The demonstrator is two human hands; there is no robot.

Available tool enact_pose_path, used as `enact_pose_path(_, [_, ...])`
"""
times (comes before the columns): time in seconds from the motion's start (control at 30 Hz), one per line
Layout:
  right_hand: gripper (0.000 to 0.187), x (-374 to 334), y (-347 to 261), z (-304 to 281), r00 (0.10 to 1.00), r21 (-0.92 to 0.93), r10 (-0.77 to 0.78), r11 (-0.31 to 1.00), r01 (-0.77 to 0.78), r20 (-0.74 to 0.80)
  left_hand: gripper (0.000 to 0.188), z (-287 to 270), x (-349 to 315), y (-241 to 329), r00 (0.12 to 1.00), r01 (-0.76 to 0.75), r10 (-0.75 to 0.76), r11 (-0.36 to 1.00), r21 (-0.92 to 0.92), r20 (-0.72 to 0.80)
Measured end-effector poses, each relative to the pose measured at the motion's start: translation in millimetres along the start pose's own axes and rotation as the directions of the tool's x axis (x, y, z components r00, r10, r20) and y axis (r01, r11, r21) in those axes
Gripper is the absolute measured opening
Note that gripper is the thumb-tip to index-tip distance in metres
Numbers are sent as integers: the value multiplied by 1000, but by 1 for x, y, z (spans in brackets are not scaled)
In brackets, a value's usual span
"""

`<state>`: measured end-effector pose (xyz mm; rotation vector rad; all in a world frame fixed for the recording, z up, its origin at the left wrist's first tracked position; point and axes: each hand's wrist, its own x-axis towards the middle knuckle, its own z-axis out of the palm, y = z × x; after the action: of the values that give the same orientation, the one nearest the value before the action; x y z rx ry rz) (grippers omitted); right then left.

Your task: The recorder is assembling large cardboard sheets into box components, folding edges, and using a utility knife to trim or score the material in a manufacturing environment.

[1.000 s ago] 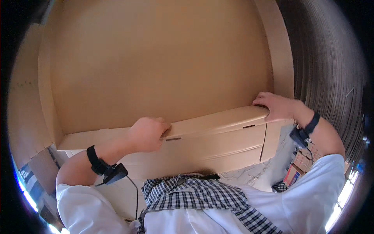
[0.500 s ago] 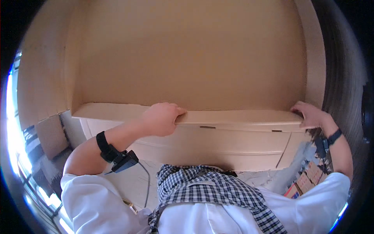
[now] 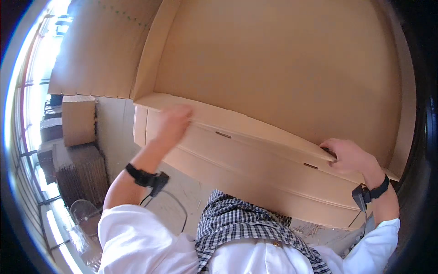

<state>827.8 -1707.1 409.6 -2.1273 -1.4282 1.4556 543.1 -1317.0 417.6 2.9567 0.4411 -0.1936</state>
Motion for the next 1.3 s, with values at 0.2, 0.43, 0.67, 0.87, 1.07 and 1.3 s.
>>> enact_pose_path(0.2, [50, 37, -84, -11, 976, -136, -161, 981, 141, -149, 29, -39, 11, 33, 991, -114, 110, 992, -56, -72])
enact_pose_path(0.43, [69, 26, -91, -89, 935, -48, -12, 998, 31, 355, 97, -68, 2, -23, 945, 105, -103, 994, -8, -311])
enact_pose_path(0.67, [70, 40, -106, -68, 938, 100, 97, 986, -137, 333, 81, 7, 8, -60, 963, 264, -199, 571, -777, 181])
enact_pose_path(0.87, [68, 164, -221, -32, 982, -37, -176, 984, 174, -67, 79, 10, 14, -55, 994, 8, -87, 667, -745, -67])
enact_pose_path(1.07, [82, 219, -233, -49, 942, 52, -140, 990, 131, 304, 79, 6, 14, -57, 980, -39, -122, 664, -747, -159])
enact_pose_path(1.3, [82, 216, -246, -37, 973, 73, -21, 997, 4, 228, 75, 16, 14, -57, 972, -46, -151, 625, -779, -179])
